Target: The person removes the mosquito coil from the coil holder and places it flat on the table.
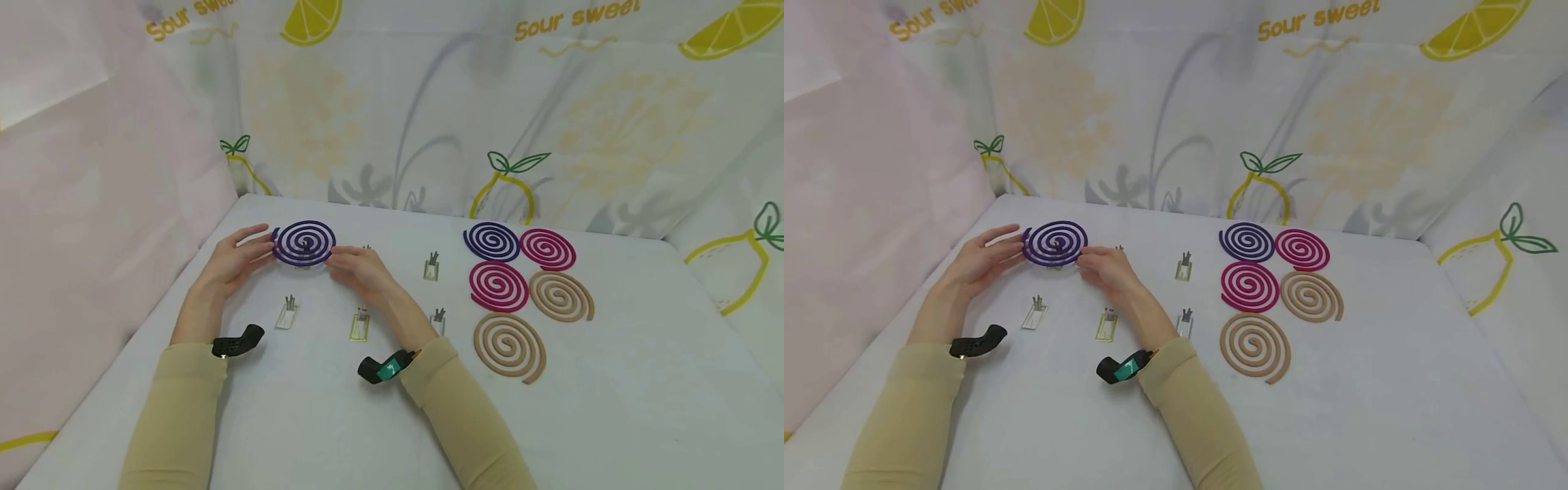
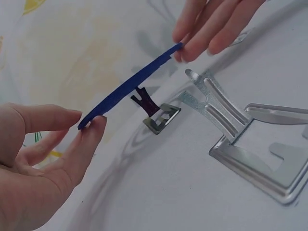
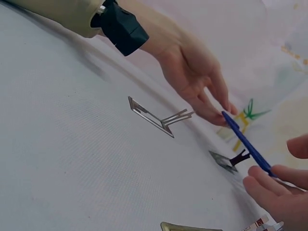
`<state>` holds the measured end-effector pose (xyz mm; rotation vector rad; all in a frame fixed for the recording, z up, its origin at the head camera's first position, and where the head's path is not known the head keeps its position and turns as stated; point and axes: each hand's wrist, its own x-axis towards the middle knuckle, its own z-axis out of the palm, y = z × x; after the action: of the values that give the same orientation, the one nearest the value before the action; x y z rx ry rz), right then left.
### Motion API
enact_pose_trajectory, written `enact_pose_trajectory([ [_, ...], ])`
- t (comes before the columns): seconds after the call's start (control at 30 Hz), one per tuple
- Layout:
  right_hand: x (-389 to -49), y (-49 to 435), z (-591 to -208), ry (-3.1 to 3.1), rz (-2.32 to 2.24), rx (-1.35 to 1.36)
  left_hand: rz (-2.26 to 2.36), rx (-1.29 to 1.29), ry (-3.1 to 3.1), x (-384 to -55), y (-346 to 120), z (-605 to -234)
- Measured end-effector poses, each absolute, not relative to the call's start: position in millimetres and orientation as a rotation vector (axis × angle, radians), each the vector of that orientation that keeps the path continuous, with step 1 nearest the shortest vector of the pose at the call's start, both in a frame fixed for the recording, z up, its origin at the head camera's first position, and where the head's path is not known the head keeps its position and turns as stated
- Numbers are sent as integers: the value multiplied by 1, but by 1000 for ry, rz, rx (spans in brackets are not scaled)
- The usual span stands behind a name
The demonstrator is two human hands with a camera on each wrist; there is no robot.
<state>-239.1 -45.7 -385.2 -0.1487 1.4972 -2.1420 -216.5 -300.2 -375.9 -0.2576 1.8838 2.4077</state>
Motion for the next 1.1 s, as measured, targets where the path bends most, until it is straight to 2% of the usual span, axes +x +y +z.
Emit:
enact_pose_trajectory([
  [1.1, -241, -36, -376, 1563, -2388, 56, 2357, -208, 1934, -219, -278, -366],
])
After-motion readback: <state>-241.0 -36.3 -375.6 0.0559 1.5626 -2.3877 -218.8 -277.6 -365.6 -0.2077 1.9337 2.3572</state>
